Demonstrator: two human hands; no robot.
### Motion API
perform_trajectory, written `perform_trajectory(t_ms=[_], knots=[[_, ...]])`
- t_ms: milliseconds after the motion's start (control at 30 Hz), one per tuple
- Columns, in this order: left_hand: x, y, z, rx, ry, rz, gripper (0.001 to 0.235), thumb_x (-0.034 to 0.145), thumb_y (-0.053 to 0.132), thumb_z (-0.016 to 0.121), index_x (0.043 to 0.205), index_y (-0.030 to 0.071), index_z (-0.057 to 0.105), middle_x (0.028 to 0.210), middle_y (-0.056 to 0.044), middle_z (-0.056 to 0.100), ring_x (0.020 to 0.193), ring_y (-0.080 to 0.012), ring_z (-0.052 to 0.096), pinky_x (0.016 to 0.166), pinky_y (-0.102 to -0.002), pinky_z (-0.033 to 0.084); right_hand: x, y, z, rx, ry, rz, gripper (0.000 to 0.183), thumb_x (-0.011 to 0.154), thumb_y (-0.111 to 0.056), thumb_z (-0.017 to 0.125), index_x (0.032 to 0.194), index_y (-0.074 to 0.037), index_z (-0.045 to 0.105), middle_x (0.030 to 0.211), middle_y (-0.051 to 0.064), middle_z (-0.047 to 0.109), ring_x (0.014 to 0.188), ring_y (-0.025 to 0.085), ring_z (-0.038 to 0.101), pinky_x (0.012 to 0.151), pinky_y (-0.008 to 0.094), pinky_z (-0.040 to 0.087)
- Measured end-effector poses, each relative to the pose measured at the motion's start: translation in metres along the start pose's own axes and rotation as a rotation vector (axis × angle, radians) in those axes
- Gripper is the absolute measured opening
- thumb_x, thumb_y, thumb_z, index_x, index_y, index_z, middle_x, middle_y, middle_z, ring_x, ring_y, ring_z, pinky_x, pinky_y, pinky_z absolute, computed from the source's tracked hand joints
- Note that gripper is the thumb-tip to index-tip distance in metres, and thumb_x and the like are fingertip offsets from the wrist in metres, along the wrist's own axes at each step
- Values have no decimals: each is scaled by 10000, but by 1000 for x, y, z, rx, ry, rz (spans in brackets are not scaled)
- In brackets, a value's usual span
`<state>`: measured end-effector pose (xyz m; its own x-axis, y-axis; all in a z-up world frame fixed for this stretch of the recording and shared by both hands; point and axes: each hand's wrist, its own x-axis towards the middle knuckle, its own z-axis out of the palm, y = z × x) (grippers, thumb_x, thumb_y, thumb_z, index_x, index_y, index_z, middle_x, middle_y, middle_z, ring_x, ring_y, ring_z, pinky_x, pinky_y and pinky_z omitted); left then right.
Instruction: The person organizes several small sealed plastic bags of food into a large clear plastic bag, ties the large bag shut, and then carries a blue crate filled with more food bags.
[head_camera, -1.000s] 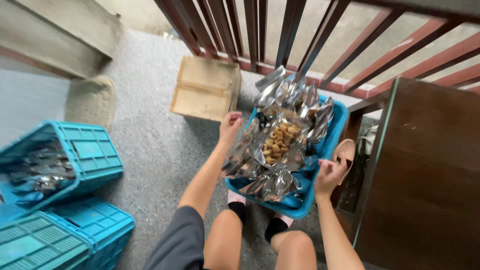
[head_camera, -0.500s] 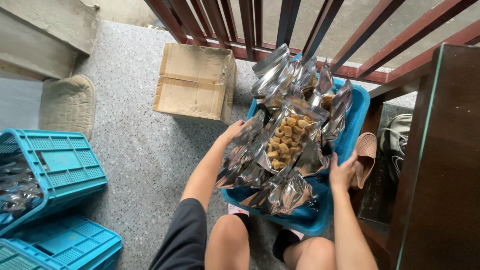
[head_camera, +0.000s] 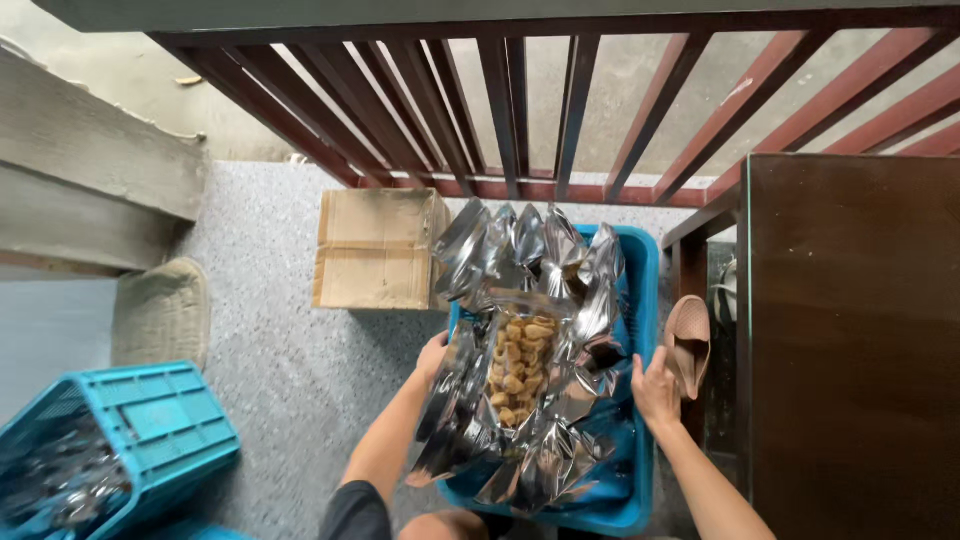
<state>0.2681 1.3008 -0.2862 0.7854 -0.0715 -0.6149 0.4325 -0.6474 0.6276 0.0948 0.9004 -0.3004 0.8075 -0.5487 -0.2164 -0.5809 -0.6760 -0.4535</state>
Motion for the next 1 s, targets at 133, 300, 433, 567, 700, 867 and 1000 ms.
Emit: perform_trajectory(t_ms=[133, 300, 433, 567, 700, 867, 1000], knots=[[-70, -22, -35, -202, 23, -20, 538, 816, 379, 728, 1291, 125, 734, 998, -88, 798, 851, -170, 701, 760, -326, 543, -38, -42, -73, 49, 80, -132, 356, 990, -342, 606, 1110, -27, 491, 885, 366, 653, 820, 562, 636, 697, 629, 503], [-170, 25, -108, -294, 70, 12, 490, 867, 323, 759, 1272, 48, 728, 1004, -67, 760, 838, -133, 655, 745, -300, 515, -96, -124, -219, 202, -13, -81, 416, 968, -317, 615, 1258, -43, 500, 841, 347, 668, 805, 548, 639, 701, 630, 487], [-239, 88, -147, -373, 106, 117, 474, 879, 340, 747, 1236, 29, 717, 973, -53, 783, 826, -102, 675, 748, -280, 549, -126, -162, -333, 273, -65, 32, 377, 930, -350, 653, 1180, -91, 541, 793, 297, 695, 788, 514, 673, 668, 590, 517], [-288, 160, -147, -131, 177, 33, 470, 882, 367, 732, 1213, 33, 742, 897, -80, 793, 779, -118, 689, 722, -299, 554, -139, -158, -421, 236, -15, -4, 371, 911, -369, 679, 1119, -80, 578, 781, 289, 694, 796, 502, 684, 648, 571, 530], [-310, 213, -94, -252, 114, 186, 446, 854, 328, 747, 1157, 1, 764, 899, -104, 804, 791, -111, 673, 722, -302, 558, -135, -127, -489, 180, 68, 24, 365, 907, -381, 682, 1118, -95, 600, 795, 288, 697, 799, 500, 691, 658, 575, 536], [-284, 258, -2, -235, 115, 284, 441, 832, 305, 773, 1157, 9, 744, 903, -92, 800, 792, -116, 707, 722, -301, 570, -115, -69, -543, -1, 136, 122, 387, 958, -458, 623, 1183, -143, 627, 854, 279, 720, 871, 505, 691, 742, 589, 543], [-284, 312, 58, -262, 20, 217, 410, 782, 204, 725, 1157, 41, 755, 839, -97, 779, 720, -150, 691, 673, -328, 565, -91, -17, -560, -62, 136, 228, 434, 966, -499, 578, 1238, -163, 616, 905, 279, 739, 927, 495, 701, 802, 578, 550]])
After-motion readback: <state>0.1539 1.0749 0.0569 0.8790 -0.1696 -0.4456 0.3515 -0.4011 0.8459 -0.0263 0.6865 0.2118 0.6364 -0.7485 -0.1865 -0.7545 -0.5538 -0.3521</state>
